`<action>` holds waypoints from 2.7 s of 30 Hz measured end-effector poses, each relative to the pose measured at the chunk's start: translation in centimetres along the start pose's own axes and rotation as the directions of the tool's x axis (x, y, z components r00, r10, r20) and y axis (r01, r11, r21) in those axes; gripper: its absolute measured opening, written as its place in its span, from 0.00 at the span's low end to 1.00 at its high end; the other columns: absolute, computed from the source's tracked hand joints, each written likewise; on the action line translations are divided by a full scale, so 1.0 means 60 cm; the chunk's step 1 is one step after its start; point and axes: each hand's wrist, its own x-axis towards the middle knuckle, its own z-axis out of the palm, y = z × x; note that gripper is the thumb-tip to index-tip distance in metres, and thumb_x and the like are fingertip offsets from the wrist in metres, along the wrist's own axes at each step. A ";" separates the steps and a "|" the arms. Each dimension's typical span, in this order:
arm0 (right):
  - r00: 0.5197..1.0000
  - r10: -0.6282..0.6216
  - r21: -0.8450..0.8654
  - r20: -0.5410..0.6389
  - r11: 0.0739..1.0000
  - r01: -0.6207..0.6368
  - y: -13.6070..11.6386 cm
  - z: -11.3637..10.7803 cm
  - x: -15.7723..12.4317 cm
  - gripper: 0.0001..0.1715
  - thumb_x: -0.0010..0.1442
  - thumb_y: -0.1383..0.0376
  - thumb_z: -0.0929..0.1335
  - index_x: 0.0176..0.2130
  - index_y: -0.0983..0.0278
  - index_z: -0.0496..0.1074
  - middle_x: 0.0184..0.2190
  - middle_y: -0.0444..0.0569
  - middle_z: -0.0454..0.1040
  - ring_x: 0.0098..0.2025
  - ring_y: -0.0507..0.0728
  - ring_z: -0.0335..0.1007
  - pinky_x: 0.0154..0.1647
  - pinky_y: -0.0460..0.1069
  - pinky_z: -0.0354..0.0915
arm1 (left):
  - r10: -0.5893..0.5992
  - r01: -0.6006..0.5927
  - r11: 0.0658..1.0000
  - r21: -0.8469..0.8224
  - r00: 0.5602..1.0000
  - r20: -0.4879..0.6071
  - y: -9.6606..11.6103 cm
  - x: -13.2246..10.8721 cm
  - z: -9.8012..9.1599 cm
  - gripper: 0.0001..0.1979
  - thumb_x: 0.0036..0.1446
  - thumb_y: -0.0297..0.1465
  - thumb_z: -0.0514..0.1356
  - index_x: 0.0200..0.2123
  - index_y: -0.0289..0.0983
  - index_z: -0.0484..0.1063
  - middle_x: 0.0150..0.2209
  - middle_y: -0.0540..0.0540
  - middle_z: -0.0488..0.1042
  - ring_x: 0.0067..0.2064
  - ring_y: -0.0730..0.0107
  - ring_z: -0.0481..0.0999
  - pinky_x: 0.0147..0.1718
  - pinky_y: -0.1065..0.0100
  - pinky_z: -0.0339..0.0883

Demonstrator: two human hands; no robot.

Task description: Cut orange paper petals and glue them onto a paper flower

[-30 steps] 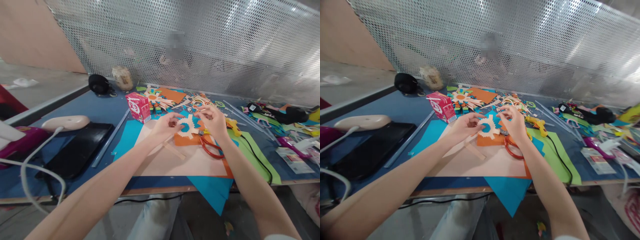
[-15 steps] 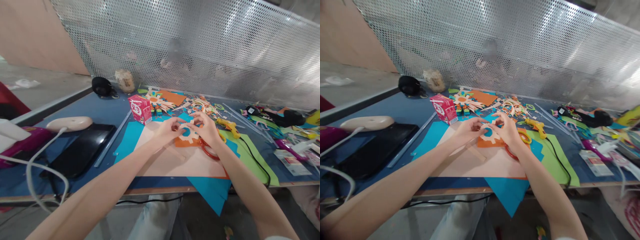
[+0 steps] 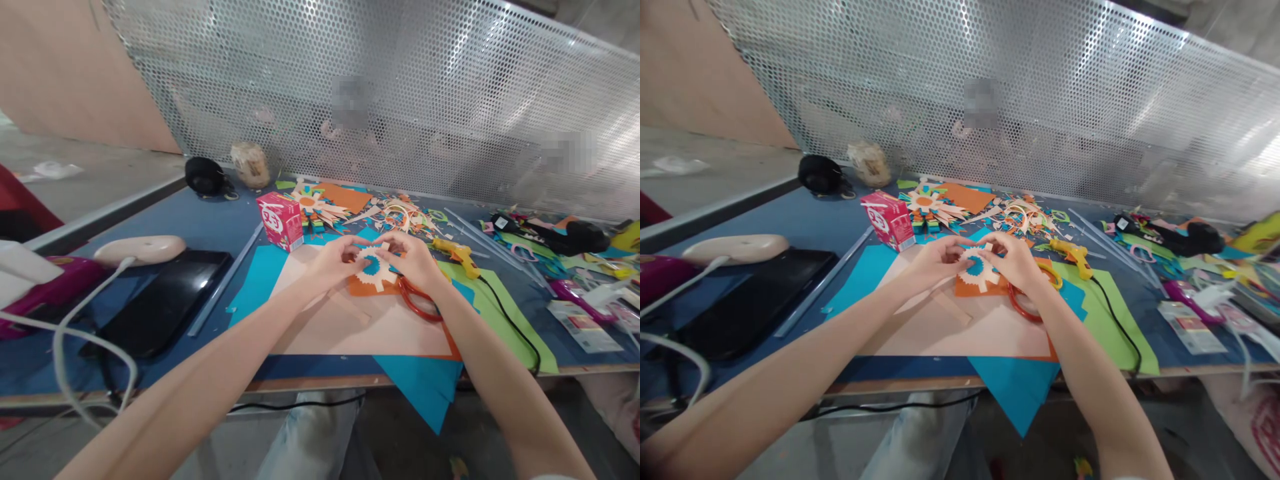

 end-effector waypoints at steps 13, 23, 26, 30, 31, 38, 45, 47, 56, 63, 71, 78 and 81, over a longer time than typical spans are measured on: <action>0.985 0.053 0.021 -0.166 0.999 -0.050 0.012 -0.003 0.004 0.08 0.55 0.62 0.67 0.37 0.61 0.71 0.30 0.47 0.77 0.34 0.56 0.75 0.38 0.51 0.69 | -0.002 0.004 1.000 0.027 0.998 -0.060 0.005 0.000 -0.004 0.16 0.48 0.30 0.62 0.42 0.34 0.70 0.23 0.53 0.69 0.25 0.77 0.67 0.23 0.75 0.59; 0.994 0.104 0.098 -0.018 0.990 -0.102 0.009 0.001 0.004 0.10 0.53 0.61 0.69 0.36 0.63 0.71 0.28 0.47 0.78 0.31 0.54 0.75 0.33 0.48 0.69 | 0.028 -0.027 1.000 0.012 0.998 -0.061 -0.002 0.002 -0.002 0.16 0.47 0.31 0.62 0.42 0.34 0.70 0.23 0.52 0.71 0.24 0.77 0.68 0.23 0.75 0.59; 0.993 0.120 0.089 0.001 0.989 -0.120 0.016 -0.001 0.005 0.08 0.53 0.63 0.68 0.35 0.63 0.73 0.29 0.47 0.79 0.30 0.54 0.76 0.29 0.47 0.69 | 0.027 -0.022 0.998 0.062 0.996 -0.082 -0.001 0.001 -0.002 0.15 0.47 0.30 0.61 0.41 0.34 0.71 0.24 0.51 0.71 0.25 0.76 0.68 0.23 0.75 0.59; 0.994 0.112 0.034 -0.009 0.993 -0.111 0.019 -0.004 0.004 0.07 0.53 0.66 0.68 0.36 0.62 0.73 0.28 0.46 0.79 0.28 0.53 0.76 0.29 0.47 0.69 | 0.021 -0.011 0.994 0.109 0.996 -0.090 0.000 0.002 -0.002 0.15 0.48 0.30 0.61 0.41 0.34 0.71 0.24 0.51 0.71 0.25 0.75 0.68 0.24 0.74 0.59; 0.995 0.099 0.016 -0.022 0.995 -0.099 0.019 -0.006 0.004 0.07 0.53 0.67 0.68 0.36 0.61 0.73 0.29 0.46 0.79 0.29 0.54 0.76 0.31 0.48 0.69 | 0.014 -0.004 0.994 0.108 0.995 -0.096 0.000 0.002 -0.003 0.15 0.48 0.30 0.61 0.41 0.34 0.70 0.24 0.51 0.70 0.25 0.75 0.69 0.24 0.74 0.59; 0.990 0.032 -0.077 -0.134 0.996 -0.043 0.031 -0.024 0.010 0.09 0.53 0.70 0.66 0.36 0.61 0.72 0.30 0.46 0.79 0.36 0.57 0.78 0.40 0.51 0.68 | 0.014 0.007 0.992 0.126 0.986 -0.164 -0.013 0.010 -0.009 0.14 0.47 0.32 0.62 0.39 0.35 0.70 0.25 0.51 0.71 0.25 0.75 0.68 0.23 0.74 0.58; 0.975 0.001 -0.148 -0.223 0.988 -0.035 0.038 -0.020 0.011 0.07 0.52 0.69 0.66 0.34 0.61 0.72 0.32 0.47 0.79 0.37 0.56 0.76 0.40 0.51 0.68 | -0.072 0.056 0.996 -0.070 0.966 -0.250 -0.022 0.017 -0.008 0.16 0.42 0.29 0.65 0.38 0.35 0.70 0.26 0.51 0.72 0.27 0.74 0.70 0.25 0.73 0.61; 0.968 0.008 -0.166 -0.250 0.985 -0.051 0.038 -0.023 0.010 0.05 0.52 0.68 0.67 0.32 0.61 0.71 0.31 0.47 0.79 0.36 0.56 0.76 0.40 0.51 0.68 | -0.117 0.073 0.984 -0.160 0.950 -0.288 -0.019 0.017 -0.007 0.18 0.39 0.28 0.66 0.37 0.35 0.70 0.26 0.51 0.72 0.28 0.74 0.71 0.27 0.73 0.63; 0.961 -0.007 -0.197 -0.276 0.979 -0.049 0.050 -0.020 0.014 0.13 0.53 0.65 0.66 0.41 0.63 0.70 0.44 0.55 0.74 0.39 0.58 0.72 0.43 0.53 0.66 | -0.219 0.122 0.930 -0.346 0.942 -0.254 -0.006 0.011 -0.001 0.14 0.38 0.35 0.68 0.28 0.34 0.71 0.20 0.54 0.67 0.20 0.81 0.63 0.18 0.76 0.57; 0.998 0.005 -0.125 -0.069 0.992 -0.013 0.025 0.015 0.000 0.22 0.61 0.53 0.59 0.23 0.61 0.67 0.23 0.44 0.71 0.29 0.54 0.69 0.33 0.48 0.64 | -0.267 0.137 0.873 -0.468 0.937 -0.224 -0.006 0.012 -0.002 0.20 0.27 0.38 0.73 0.22 0.34 0.70 0.18 0.53 0.68 0.18 0.81 0.63 0.17 0.76 0.57; 0.991 0.120 -0.022 -0.058 0.992 -0.121 0.010 0.022 0.000 0.15 0.53 0.56 0.67 0.23 0.63 0.67 0.21 0.43 0.73 0.24 0.51 0.66 0.28 0.46 0.63 | -0.317 0.154 0.804 -0.574 0.928 -0.195 -0.006 0.010 0.006 0.21 0.30 0.40 0.73 0.24 0.33 0.72 0.20 0.52 0.71 0.22 0.77 0.71 0.25 0.73 0.66; 0.977 0.185 0.038 -0.108 0.983 -0.182 0.017 0.018 0.004 0.15 0.52 0.56 0.66 0.21 0.62 0.64 0.20 0.42 0.72 0.24 0.53 0.69 0.25 0.46 0.62 | -0.352 0.174 0.771 -0.613 0.918 -0.181 -0.019 0.018 0.002 0.26 0.27 0.35 0.74 0.33 0.33 0.72 0.24 0.50 0.74 0.23 0.76 0.73 0.26 0.73 0.68; 0.974 0.193 0.064 -0.119 0.980 -0.186 0.018 0.016 0.006 0.18 0.55 0.54 0.63 0.20 0.61 0.61 0.19 0.42 0.70 0.26 0.55 0.73 0.25 0.46 0.63 | -0.341 0.161 0.779 -0.606 0.920 -0.193 -0.017 0.015 0.000 0.24 0.27 0.34 0.74 0.29 0.33 0.71 0.23 0.51 0.73 0.22 0.78 0.72 0.25 0.75 0.67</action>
